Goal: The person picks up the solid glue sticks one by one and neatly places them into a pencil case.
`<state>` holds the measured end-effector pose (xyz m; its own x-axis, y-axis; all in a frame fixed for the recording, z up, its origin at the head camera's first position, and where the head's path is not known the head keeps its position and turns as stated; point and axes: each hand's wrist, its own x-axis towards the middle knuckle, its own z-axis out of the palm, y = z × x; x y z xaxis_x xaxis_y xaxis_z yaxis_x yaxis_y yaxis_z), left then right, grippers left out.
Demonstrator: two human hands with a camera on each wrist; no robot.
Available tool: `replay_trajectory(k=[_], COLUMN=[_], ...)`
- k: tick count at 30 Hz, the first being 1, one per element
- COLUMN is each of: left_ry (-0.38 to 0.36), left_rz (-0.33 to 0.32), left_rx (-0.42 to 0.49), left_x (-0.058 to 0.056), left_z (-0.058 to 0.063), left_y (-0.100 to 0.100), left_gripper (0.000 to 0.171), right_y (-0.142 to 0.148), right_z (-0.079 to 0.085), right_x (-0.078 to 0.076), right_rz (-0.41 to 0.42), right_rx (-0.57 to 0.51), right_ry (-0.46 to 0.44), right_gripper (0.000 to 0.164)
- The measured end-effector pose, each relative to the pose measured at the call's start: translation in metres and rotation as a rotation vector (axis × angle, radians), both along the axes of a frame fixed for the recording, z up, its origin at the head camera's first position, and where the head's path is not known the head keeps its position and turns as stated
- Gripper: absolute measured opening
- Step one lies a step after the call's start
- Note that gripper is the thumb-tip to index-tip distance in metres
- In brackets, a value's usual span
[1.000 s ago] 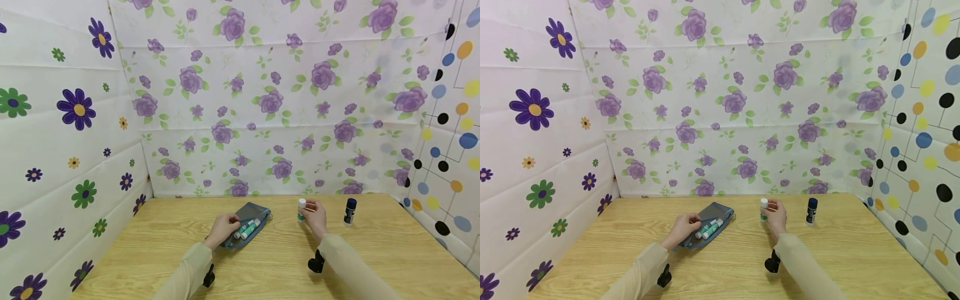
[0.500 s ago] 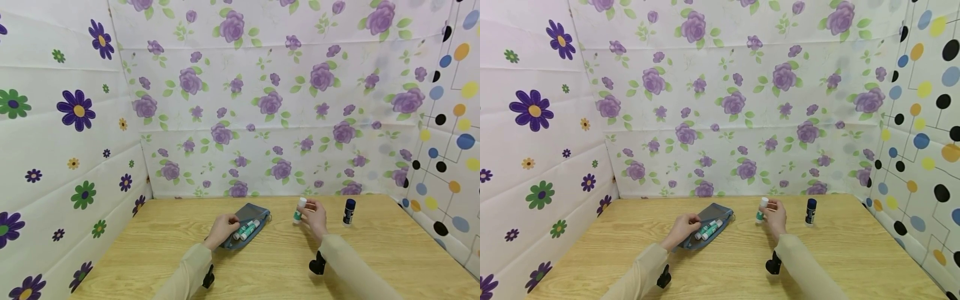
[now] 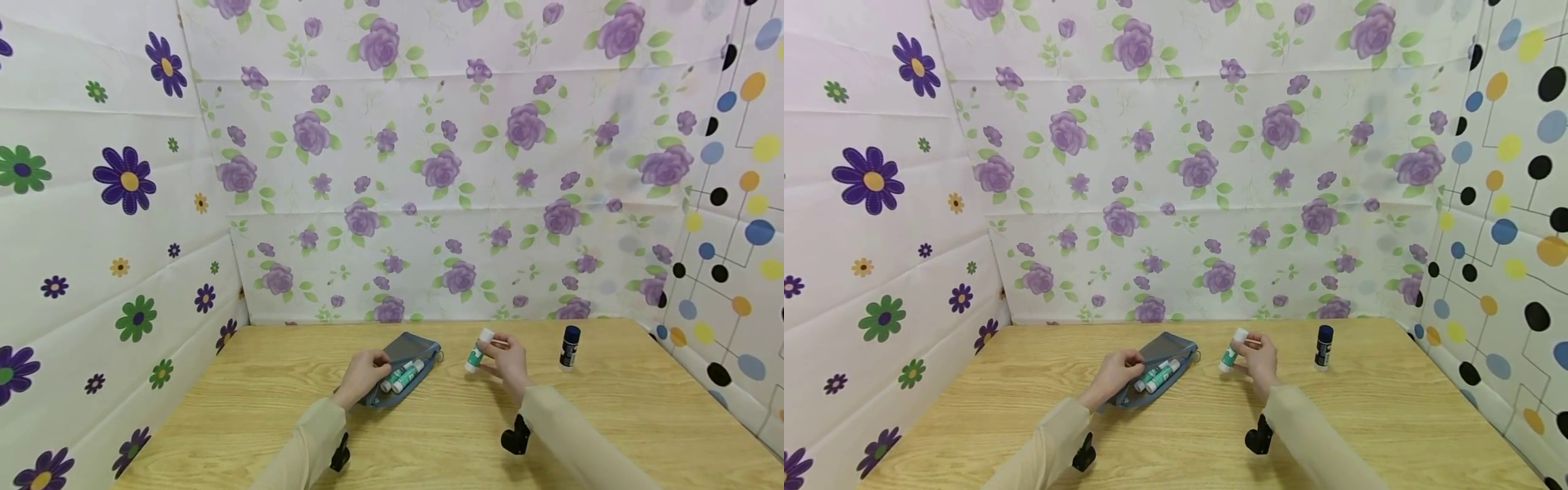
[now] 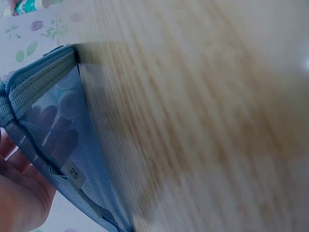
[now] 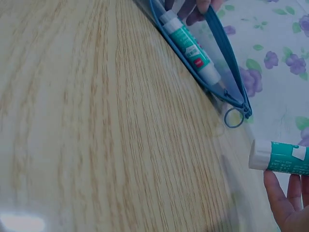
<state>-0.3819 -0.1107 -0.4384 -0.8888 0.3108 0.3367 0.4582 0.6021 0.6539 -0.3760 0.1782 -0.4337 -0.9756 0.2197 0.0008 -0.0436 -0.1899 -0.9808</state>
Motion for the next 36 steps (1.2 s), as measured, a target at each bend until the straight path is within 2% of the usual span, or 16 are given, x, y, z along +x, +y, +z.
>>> replay_trajectory(k=[10,19,29,36], left_ry=[-0.002,-0.002,-0.011,0.014], left_rz=[-0.004,0.008,0.018,0.005], left_rx=[0.003,0.004,-0.003,-0.009], left_x=[0.0,0.001,0.0,0.001], left_z=[0.0,0.001,-0.001,-0.001], left_y=[-0.001,0.0,0.001,0.001], left_gripper=[0.008,0.008,0.008,0.009], right_y=[-0.008,-0.022,-0.032,-0.038], right_z=[0.0,0.001,0.004,0.002], right_x=[0.005,0.011,0.012,0.013], right_rz=[0.01,0.037,0.051,0.071], right_rx=[-0.029,-0.057,-0.064,-0.091], right_ry=[-0.019,-0.047,-0.038,-0.055], right_gripper=[0.041,0.042,0.042,0.043])
